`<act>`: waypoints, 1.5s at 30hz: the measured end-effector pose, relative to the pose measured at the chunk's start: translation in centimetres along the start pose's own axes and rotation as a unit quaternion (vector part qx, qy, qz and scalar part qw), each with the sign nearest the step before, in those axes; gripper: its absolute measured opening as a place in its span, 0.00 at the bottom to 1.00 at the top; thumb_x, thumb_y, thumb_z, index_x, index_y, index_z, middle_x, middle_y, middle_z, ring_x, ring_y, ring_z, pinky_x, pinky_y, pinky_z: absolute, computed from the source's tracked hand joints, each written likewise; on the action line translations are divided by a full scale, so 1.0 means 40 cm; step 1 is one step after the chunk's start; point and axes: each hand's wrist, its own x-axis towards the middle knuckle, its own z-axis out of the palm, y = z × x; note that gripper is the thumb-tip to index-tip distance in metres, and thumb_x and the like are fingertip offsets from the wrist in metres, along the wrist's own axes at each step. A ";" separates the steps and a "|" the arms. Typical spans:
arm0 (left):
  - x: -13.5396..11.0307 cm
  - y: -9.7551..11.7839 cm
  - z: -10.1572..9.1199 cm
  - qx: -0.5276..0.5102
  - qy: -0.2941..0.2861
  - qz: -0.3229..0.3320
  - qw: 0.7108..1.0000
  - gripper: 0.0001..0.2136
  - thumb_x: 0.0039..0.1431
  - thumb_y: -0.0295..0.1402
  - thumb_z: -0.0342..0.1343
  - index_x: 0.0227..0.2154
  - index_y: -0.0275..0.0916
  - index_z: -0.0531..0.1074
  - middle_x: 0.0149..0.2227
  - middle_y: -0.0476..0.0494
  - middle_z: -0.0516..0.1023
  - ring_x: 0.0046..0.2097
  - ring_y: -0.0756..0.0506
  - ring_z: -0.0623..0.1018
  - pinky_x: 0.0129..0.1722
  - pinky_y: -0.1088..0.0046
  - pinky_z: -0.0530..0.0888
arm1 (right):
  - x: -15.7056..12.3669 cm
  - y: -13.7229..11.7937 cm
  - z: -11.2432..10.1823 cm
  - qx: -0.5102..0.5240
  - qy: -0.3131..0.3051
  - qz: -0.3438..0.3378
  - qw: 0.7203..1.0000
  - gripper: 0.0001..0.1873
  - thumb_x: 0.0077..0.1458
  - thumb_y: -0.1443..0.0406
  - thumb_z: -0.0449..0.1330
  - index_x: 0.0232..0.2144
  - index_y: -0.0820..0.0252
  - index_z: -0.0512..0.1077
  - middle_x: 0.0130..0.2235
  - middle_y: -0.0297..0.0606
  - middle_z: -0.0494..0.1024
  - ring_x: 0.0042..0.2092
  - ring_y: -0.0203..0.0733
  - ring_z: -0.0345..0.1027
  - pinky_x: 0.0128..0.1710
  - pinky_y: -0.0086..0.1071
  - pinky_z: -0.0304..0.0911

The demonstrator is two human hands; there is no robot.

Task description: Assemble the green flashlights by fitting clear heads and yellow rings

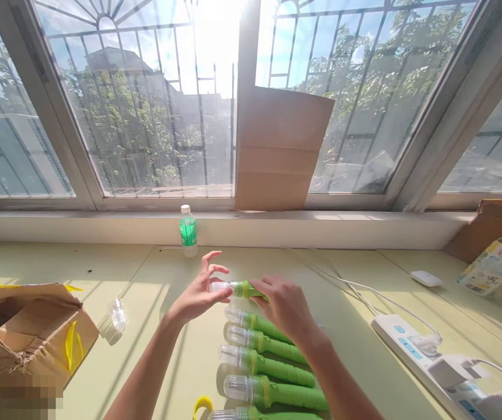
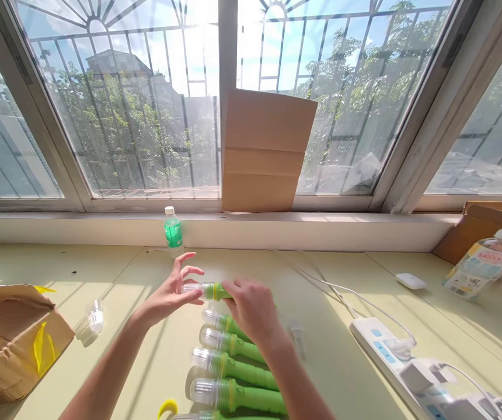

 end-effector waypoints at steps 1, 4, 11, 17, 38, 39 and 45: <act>0.000 -0.001 -0.002 -0.012 -0.003 0.029 1.000 0.36 0.50 0.49 0.60 0.60 0.48 0.52 0.51 0.36 0.67 0.43 0.43 0.77 0.35 0.69 0.78 | -0.001 0.002 -0.001 -0.010 0.004 0.002 1.000 0.08 0.57 0.62 0.60 0.39 0.51 0.75 0.31 0.36 0.77 0.32 0.42 0.69 0.26 0.31 0.46; 0.002 -0.006 -0.006 -0.005 0.038 0.043 0.998 0.41 0.47 0.47 0.64 0.61 0.52 0.47 0.59 0.33 0.59 0.52 0.40 0.73 0.38 0.68 0.78 | -0.001 0.007 -0.001 -0.035 0.020 0.017 0.999 0.09 0.57 0.63 0.59 0.40 0.51 0.75 0.30 0.36 0.77 0.32 0.42 0.69 0.26 0.32 0.45; 0.002 0.000 0.000 -0.026 -0.005 0.025 0.999 0.35 0.48 0.46 0.63 0.57 0.48 0.56 0.49 0.36 0.71 0.48 0.41 0.76 0.41 0.65 0.77 | 0.000 0.010 -0.007 -0.052 0.027 0.017 0.998 0.10 0.57 0.65 0.58 0.42 0.51 0.74 0.31 0.36 0.77 0.32 0.42 0.68 0.26 0.32 0.45; 0.007 -0.002 0.001 -0.015 0.048 -0.009 0.999 0.30 0.54 0.53 0.54 0.55 0.42 0.59 0.46 0.33 0.72 0.44 0.39 0.78 0.35 0.62 0.78 | 0.001 0.011 -0.012 -0.066 0.035 0.021 0.997 0.11 0.56 0.67 0.58 0.41 0.51 0.75 0.31 0.36 0.77 0.33 0.43 0.68 0.28 0.32 0.46; 0.014 -0.005 0.007 -0.017 0.059 -0.021 0.998 0.21 0.58 0.52 0.50 0.43 0.39 0.65 0.35 0.40 0.74 0.30 0.46 0.78 0.28 0.69 0.76 | 0.000 0.002 0.002 -0.066 0.039 0.012 0.997 0.12 0.57 0.67 0.56 0.43 0.51 0.74 0.30 0.35 0.77 0.31 0.41 0.67 0.27 0.30 0.44; 0.017 -0.005 0.010 -0.019 0.046 -0.032 0.998 0.21 0.58 0.52 0.49 0.40 0.37 0.66 0.29 0.44 0.73 0.25 0.49 0.75 0.25 0.70 0.75 | 0.000 -0.002 0.004 -0.065 0.039 0.011 0.997 0.12 0.57 0.67 0.56 0.43 0.52 0.74 0.30 0.35 0.77 0.31 0.41 0.67 0.27 0.30 0.44; 0.001 0.006 0.001 -0.017 0.031 0.079 0.996 0.15 0.56 0.44 0.58 0.39 0.38 0.69 0.26 0.48 0.73 0.26 0.50 0.75 0.30 0.71 0.75 | -0.004 -0.009 -0.005 0.109 -0.019 0.023 0.994 0.09 0.59 0.64 0.54 0.38 0.55 0.75 0.27 0.32 0.74 0.28 0.38 0.64 0.26 0.28 0.47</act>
